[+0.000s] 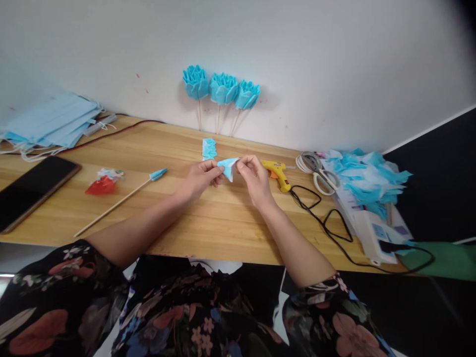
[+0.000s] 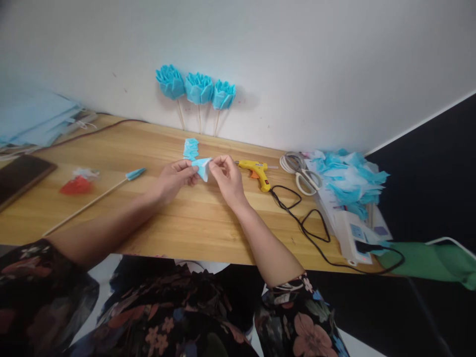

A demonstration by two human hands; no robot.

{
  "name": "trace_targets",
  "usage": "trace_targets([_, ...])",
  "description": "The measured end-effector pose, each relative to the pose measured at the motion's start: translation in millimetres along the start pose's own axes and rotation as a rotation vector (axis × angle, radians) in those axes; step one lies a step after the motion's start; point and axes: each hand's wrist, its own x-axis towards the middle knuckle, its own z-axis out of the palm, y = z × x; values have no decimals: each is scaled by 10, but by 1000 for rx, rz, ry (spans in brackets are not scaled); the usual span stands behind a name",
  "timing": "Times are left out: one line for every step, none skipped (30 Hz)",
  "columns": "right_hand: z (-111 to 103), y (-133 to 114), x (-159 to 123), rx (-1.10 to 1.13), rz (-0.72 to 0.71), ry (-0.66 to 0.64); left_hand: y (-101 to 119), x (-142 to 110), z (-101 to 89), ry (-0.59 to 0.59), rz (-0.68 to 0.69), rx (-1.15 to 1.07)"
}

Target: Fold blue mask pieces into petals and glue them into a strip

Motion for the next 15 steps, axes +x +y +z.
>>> trace_targets([-3,-5,-4,-51,-15,-11,-3,3,-2,2,-4,9])
trace_targets([-5,-10,-7,-99,-27,-24,-6,5,-3,4,-7,22])
trace_targets([-6,-12,-10,-139,-36,-34,-8,6,-4,2,-7,39])
trace_targets([-5,-12,-12,-168,-40,-38,-8,4,-4,-5,-2,58])
trace_targets([-3,-9,-13,-184,-37,-39,-7,1,-3,-15,7,79])
trace_targets([0,-4,-11,-188,-27,-39,-5,-4,-1,-26,20,100])
trace_targets([2,2,-9,-180,-10,-38,-1,-10,2,-37,35,120])
trace_targets([5,9,-4,-167,13,-39,3,-17,6,-47,50,138])
trace_targets([7,15,0,-151,35,-43,8,-25,10,-55,65,156])
trace_targets([8,20,6,-134,53,-45,13,-33,14,-61,78,174])
trace_targets([9,23,11,-115,65,-45,19,-40,17,-65,87,190])
trace_targets([8,24,16,-98,70,-45,24,-46,20,-67,94,205])
trace_targets([6,23,20,-82,70,-45,29,-50,22,-67,97,219])
trace_targets([3,21,24,-70,66,-47,34,-54,22,-67,96,228])
trace_targets([-2,18,27,-63,61,-51,38,-56,21,-67,94,232])
